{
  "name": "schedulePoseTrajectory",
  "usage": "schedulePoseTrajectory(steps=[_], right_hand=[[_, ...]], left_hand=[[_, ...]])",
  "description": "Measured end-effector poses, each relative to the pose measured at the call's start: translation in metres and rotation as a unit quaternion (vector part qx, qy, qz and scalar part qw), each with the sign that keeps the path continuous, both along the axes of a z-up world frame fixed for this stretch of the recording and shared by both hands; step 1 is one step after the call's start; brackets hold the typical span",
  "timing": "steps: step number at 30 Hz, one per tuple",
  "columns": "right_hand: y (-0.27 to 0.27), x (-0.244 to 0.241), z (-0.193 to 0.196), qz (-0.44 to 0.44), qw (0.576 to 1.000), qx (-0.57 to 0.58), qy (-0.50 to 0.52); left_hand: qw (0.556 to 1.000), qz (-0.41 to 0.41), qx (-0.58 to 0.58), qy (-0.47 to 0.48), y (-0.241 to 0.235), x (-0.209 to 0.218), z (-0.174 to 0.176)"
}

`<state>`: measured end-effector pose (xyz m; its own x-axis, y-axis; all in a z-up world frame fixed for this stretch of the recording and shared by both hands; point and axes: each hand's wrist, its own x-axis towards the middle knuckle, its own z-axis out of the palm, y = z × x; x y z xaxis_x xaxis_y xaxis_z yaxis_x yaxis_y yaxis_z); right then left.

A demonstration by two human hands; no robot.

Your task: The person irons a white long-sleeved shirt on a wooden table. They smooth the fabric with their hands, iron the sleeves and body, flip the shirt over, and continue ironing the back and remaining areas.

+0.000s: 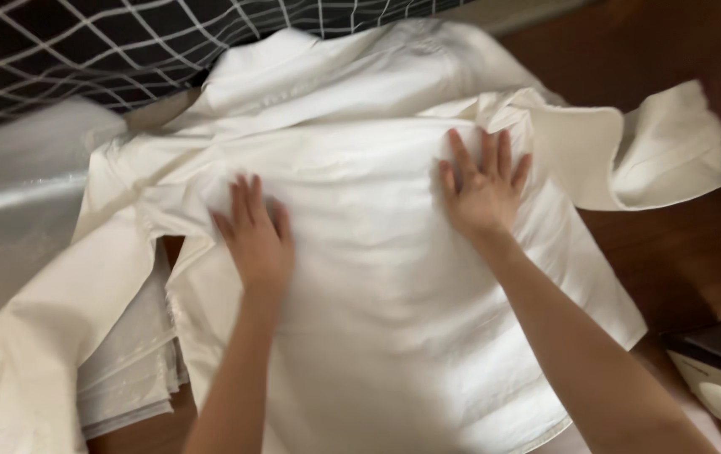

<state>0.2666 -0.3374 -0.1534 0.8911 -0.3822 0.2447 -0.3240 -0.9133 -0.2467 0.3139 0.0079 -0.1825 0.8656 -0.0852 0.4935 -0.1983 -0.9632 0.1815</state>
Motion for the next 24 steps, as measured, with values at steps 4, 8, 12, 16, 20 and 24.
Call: schedulePoseTrajectory(steps=[4, 8, 12, 16, 20, 24], right_hand=[[-0.006, -0.007, -0.008, 0.005, 1.000, 0.009, -0.010], [-0.002, -0.059, 0.005, 0.159, 0.966, 0.093, -0.181], [0.002, -0.153, 0.015, 0.202, 0.949, 0.170, -0.174], [-0.016, -0.258, 0.031, 0.135, 0.958, 0.191, -0.164], [-0.026, -0.348, 0.048, -0.100, 0.944, 0.256, -0.182], [-0.050, -0.398, 0.030, -0.354, 0.784, 0.387, -0.333]], left_hand=[[0.987, -0.091, -0.099, 0.090, -0.060, -0.086, 0.021], [0.987, -0.120, -0.029, 0.104, -0.079, -0.138, 0.032], [0.989, -0.114, -0.005, 0.089, -0.072, -0.146, 0.026], [0.991, -0.122, 0.017, 0.054, -0.069, -0.144, 0.017], [0.987, -0.138, -0.005, 0.078, -0.070, -0.141, 0.017], [0.984, -0.164, -0.005, 0.076, -0.070, -0.163, 0.023]])
